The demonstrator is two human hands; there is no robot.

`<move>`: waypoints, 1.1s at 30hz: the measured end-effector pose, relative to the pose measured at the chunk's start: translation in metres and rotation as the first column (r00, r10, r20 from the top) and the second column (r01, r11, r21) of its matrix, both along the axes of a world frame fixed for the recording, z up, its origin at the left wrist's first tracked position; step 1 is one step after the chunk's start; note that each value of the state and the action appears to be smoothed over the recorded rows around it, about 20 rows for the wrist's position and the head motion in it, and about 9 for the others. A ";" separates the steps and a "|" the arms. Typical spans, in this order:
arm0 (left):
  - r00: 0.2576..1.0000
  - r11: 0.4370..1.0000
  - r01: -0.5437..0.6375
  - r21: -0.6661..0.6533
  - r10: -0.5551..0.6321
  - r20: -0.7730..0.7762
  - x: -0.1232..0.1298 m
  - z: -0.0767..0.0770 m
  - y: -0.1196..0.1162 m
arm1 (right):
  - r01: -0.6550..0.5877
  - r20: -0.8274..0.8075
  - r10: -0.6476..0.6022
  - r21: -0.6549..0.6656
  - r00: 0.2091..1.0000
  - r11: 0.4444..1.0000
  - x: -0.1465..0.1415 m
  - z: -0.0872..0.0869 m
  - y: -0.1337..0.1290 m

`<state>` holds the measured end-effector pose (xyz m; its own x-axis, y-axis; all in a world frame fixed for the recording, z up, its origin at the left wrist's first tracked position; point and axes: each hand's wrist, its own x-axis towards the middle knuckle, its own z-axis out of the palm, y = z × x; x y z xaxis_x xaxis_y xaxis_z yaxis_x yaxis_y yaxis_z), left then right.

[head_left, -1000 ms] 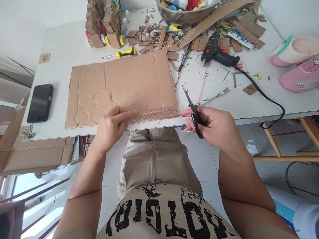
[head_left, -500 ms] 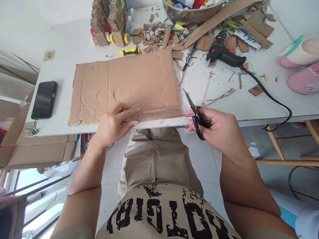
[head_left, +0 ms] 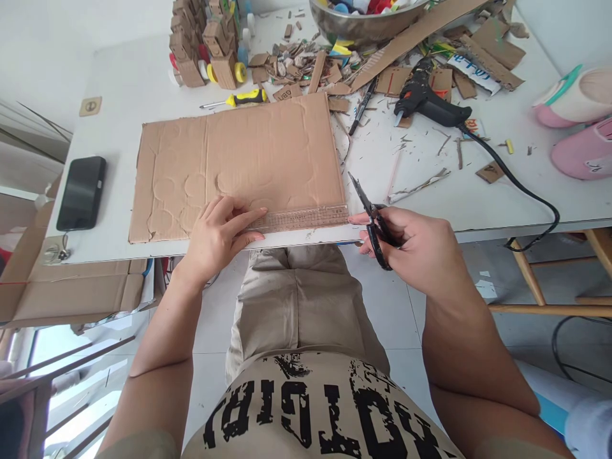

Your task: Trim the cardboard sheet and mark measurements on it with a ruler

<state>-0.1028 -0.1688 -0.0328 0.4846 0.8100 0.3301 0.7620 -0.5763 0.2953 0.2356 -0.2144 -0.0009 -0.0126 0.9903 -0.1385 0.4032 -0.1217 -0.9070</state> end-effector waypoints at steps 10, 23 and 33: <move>1.000 0.996 0.021 0.086 -0.020 -0.012 0.003 -0.005 0.000 | -0.028 0.109 0.020 0.073 0.994 0.997 -0.001 0.001 -0.001; 0.987 0.979 0.145 0.141 -0.154 0.055 0.003 -0.006 -0.005 | 0.039 0.092 -0.041 0.027 0.995 0.999 -0.006 0.007 0.004; 0.987 0.968 0.158 0.193 -0.162 0.006 0.006 -0.008 -0.018 | 0.070 0.069 -0.068 -0.026 0.995 0.997 -0.007 0.009 0.004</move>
